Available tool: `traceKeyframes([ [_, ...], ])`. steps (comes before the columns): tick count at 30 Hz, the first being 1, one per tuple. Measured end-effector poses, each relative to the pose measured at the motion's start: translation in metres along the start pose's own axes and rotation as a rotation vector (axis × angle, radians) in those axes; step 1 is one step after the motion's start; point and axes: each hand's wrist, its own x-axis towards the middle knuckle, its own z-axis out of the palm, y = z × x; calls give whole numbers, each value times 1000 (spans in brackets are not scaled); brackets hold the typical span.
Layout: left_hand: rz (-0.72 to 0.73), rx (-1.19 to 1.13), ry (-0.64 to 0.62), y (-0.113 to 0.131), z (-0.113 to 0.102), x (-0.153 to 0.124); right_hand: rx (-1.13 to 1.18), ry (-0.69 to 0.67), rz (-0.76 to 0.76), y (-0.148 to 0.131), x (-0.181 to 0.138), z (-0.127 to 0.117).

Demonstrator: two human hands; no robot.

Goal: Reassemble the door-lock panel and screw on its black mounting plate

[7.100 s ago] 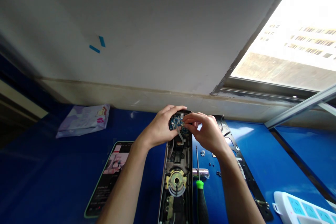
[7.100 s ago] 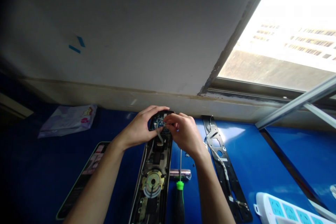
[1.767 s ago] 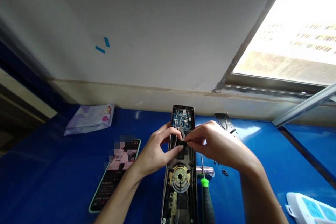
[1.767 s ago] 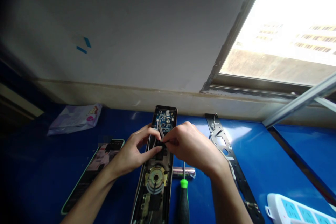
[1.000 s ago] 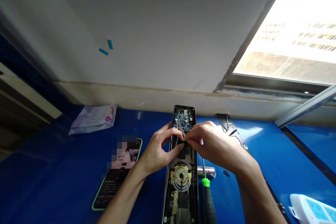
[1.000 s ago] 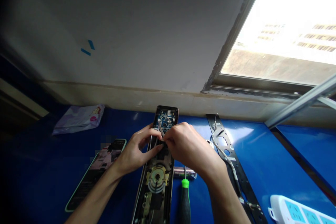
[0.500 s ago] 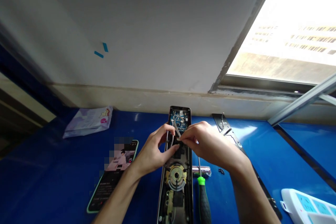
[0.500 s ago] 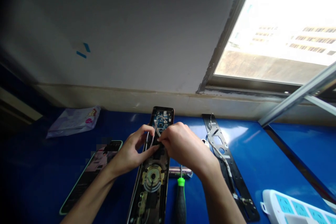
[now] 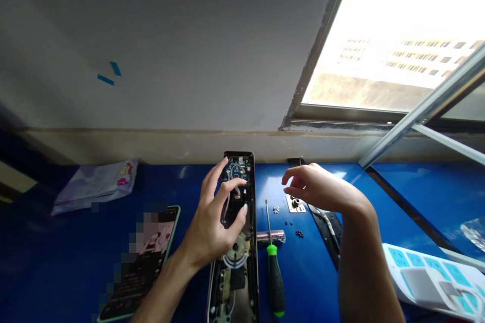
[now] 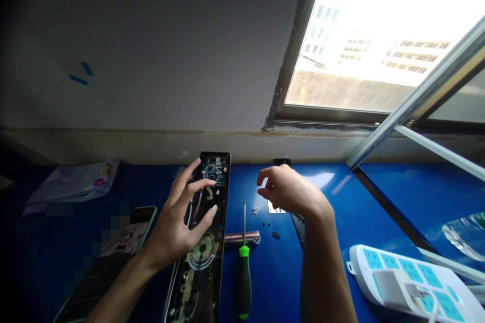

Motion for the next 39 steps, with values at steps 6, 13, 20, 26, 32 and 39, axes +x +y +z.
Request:
traceKeyframes([
  [6, 196, 115, -70, 28, 12, 6, -55, -258, 148, 1, 1, 36],
  [13, 208, 144, -49, 27, 14, 8, -43, -311, 161, -22, -23, 98],
  [20, 228, 150, -74, 31, 9, 13, 106, 89, 108, -12, -43, 68],
  [26, 274, 140, -184, 38, 5, 27, 267, 335, 32, 10, -50, 30],
  [32, 314, 261, -373, 40, 15, 36, 447, 658, -26, 19, -49, 26],
  [39, 313, 270, -413, 38, 27, 33, 475, 663, -96, 19, -36, 44],
])
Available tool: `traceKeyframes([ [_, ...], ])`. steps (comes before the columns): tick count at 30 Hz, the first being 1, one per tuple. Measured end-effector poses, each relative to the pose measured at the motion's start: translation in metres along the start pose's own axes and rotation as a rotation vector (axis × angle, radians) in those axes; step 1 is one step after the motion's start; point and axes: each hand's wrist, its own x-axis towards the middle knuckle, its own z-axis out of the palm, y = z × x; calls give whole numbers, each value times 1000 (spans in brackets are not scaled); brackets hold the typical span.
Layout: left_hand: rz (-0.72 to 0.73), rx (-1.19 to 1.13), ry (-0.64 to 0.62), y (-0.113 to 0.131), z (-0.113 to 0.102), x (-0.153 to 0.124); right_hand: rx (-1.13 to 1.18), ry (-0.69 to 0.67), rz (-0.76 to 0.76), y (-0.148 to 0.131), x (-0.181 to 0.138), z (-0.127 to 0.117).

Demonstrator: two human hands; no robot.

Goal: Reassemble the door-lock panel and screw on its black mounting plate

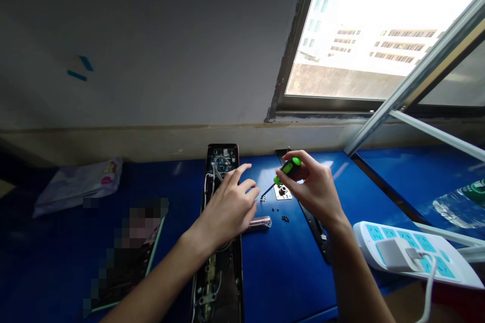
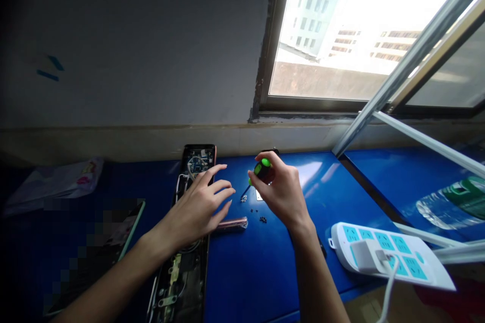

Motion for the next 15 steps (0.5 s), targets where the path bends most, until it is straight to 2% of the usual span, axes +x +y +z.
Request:
traceKeyframes([
  [15, -11, -30, 25, -3, 0, -1, -5, 77, -3, -1, 1, 2],
])
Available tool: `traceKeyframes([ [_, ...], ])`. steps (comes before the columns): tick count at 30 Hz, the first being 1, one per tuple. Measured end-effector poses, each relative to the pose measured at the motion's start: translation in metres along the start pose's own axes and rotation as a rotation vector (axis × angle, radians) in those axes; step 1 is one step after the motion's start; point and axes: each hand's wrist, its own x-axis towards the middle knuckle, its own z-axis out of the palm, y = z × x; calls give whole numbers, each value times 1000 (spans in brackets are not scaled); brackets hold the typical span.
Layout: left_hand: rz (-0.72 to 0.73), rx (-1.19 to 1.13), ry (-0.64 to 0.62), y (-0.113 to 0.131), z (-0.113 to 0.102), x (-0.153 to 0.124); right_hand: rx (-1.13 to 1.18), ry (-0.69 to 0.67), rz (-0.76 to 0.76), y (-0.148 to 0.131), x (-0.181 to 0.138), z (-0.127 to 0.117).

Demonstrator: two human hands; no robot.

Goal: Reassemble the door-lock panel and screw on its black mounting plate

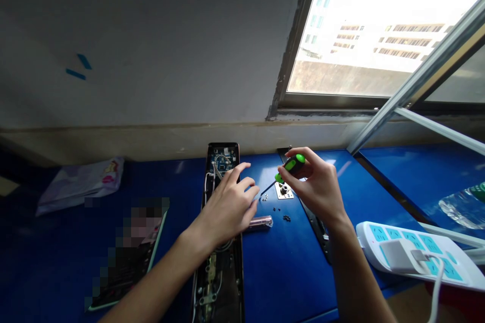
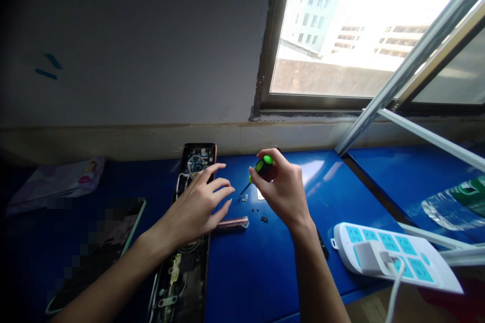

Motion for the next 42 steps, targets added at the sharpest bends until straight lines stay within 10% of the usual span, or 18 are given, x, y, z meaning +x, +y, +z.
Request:
traceKeyframes([
  [19, -43, 15, -30, 6, -1, 2, 20, 73, 18, -10, 0, -9],
  [42, -315, 157, -525, 38, 10, 71, 34, 158, 12, -4, -1, -27],
])
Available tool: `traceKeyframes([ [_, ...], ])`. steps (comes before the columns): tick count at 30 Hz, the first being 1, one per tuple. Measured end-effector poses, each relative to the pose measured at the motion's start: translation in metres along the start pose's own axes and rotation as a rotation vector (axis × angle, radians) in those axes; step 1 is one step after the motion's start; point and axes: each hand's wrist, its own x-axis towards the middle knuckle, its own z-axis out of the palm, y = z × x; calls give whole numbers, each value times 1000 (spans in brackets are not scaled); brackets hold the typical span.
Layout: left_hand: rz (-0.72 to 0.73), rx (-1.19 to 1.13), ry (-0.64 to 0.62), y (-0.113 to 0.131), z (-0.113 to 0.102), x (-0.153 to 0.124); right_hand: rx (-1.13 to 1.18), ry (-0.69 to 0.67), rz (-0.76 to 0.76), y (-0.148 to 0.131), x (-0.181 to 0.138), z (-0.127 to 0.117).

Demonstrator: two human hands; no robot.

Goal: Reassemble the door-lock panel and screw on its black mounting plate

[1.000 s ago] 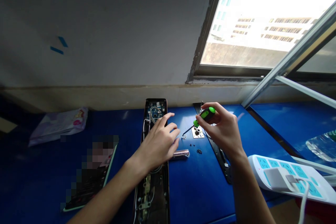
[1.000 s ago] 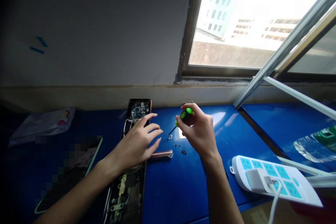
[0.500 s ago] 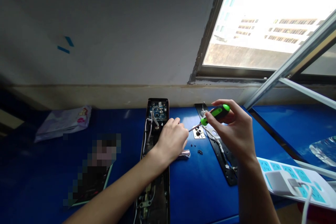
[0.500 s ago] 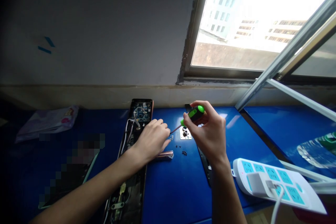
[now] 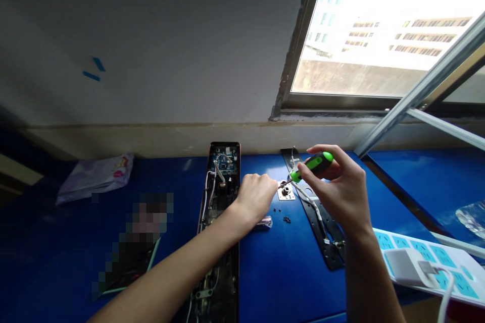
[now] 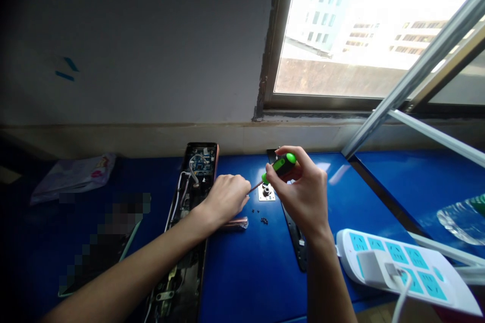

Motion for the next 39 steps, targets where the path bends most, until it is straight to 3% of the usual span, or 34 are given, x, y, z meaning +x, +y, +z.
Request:
traceKeyframes([
  [19, 5, -26, -143, 4, 5, -3, -39, -46, -18, 3, -7, -4],
  [27, 17, -56, -141, 4, 5, -7, -53, -44, -37, 3, -7, -4],
  [33, -10, -78, -83, 9, -4, -12, -37, -32, -45, 0, -5, -5],
  [39, 18, -144, 113, -10, -11, -34, -17, 27, -80, -17, 5, -8],
])
